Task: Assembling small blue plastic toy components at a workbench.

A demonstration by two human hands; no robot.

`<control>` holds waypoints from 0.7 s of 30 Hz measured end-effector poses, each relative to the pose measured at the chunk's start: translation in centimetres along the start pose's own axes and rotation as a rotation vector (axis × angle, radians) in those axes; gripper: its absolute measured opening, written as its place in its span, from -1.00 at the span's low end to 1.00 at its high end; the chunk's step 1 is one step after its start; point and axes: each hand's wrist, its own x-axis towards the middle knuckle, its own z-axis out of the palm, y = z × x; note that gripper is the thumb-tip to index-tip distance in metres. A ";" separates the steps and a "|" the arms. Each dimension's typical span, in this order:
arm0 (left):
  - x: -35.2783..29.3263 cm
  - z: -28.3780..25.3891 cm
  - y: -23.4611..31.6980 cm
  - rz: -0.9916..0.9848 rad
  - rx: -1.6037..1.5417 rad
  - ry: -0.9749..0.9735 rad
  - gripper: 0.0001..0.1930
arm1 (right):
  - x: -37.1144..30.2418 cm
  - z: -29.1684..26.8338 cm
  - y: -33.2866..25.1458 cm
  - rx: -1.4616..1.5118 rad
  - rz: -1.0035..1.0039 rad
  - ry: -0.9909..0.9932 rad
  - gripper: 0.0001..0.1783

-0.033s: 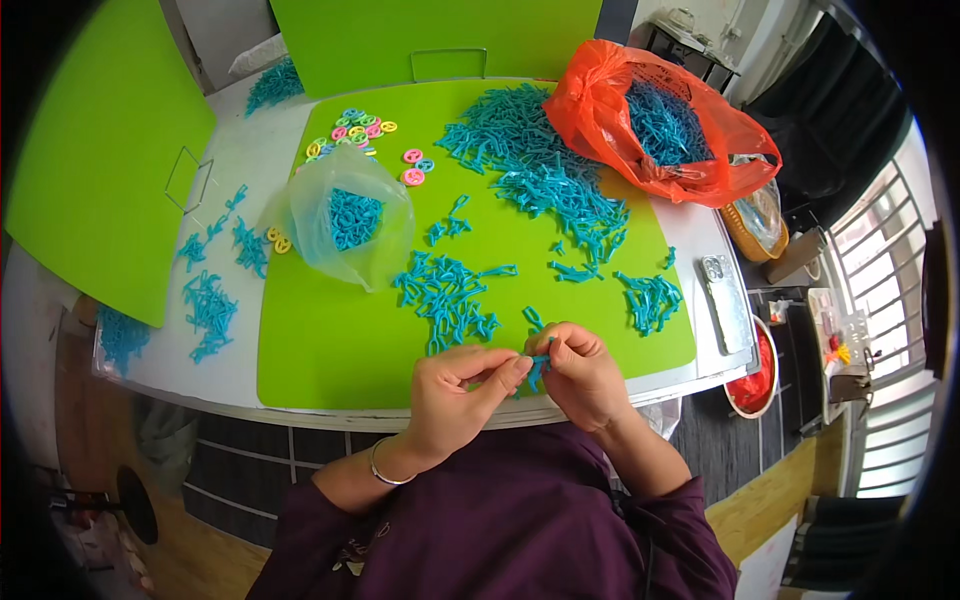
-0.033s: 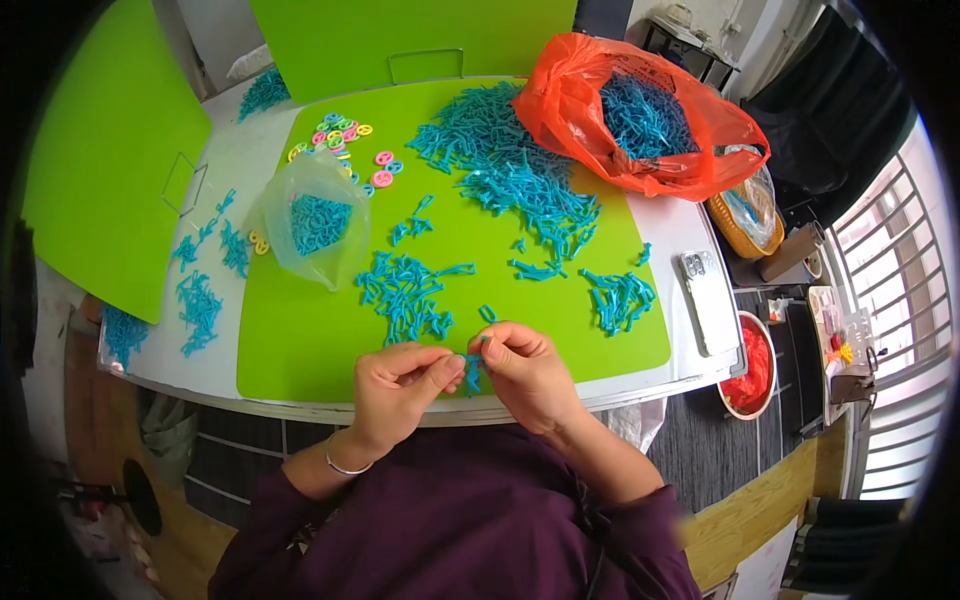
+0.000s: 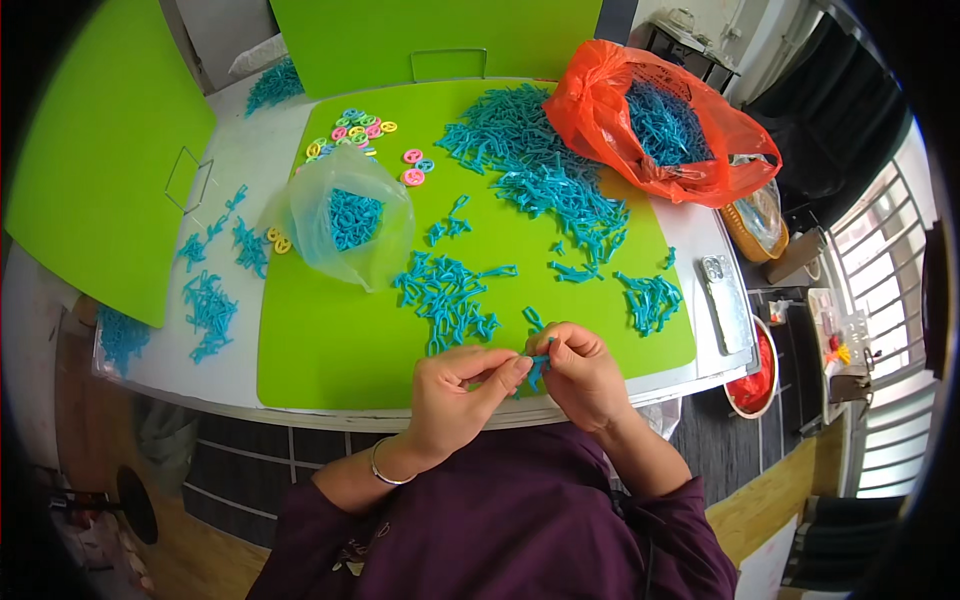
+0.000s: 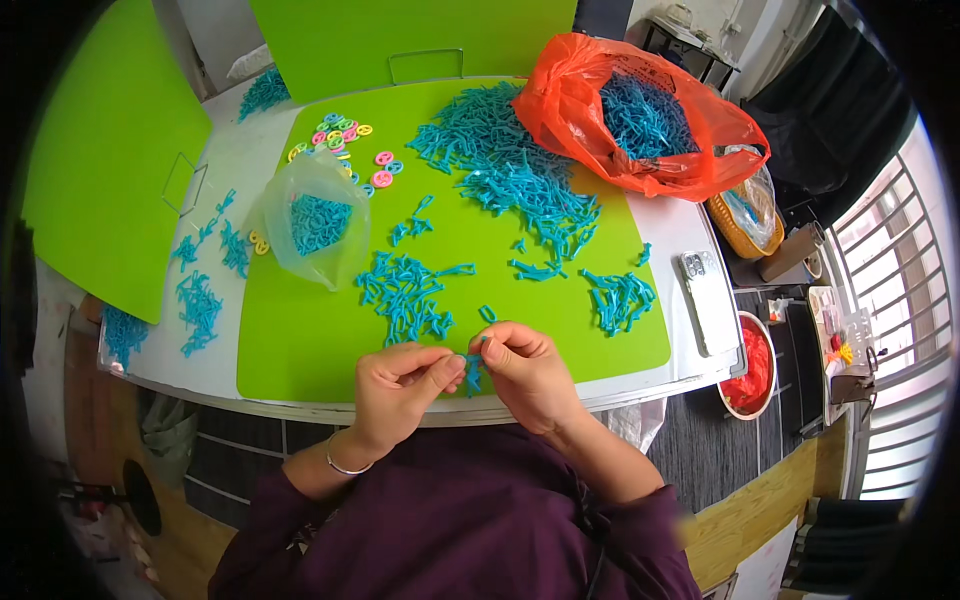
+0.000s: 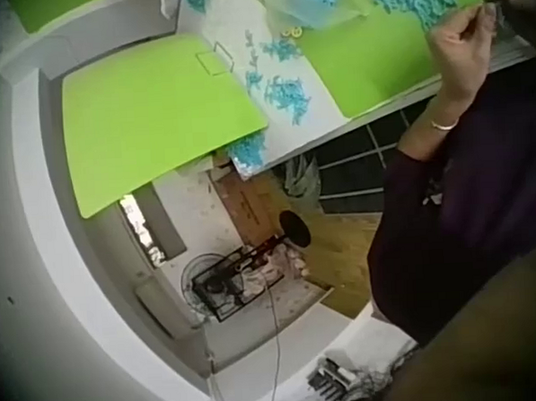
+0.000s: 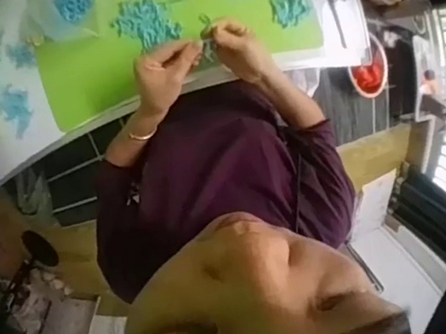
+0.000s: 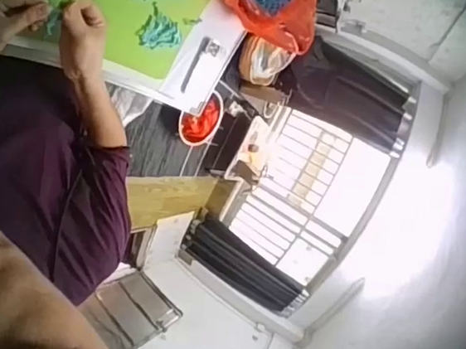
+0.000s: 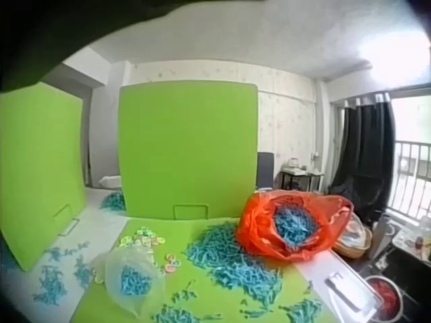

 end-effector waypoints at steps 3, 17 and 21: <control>0.0 0.2 -0.1 -0.006 -0.018 0.007 -0.91 | -0.1 0.0 -0.3 -0.080 -0.043 0.007 -0.90; 0.9 1.3 -0.8 -0.059 -0.234 0.107 -0.74 | 1.0 0.2 -2.0 -0.018 0.036 0.091 -0.86; 1.0 -0.5 -1.7 -0.342 -0.459 -0.063 -0.78 | 2.5 1.7 -4.2 -0.476 0.035 0.062 -0.80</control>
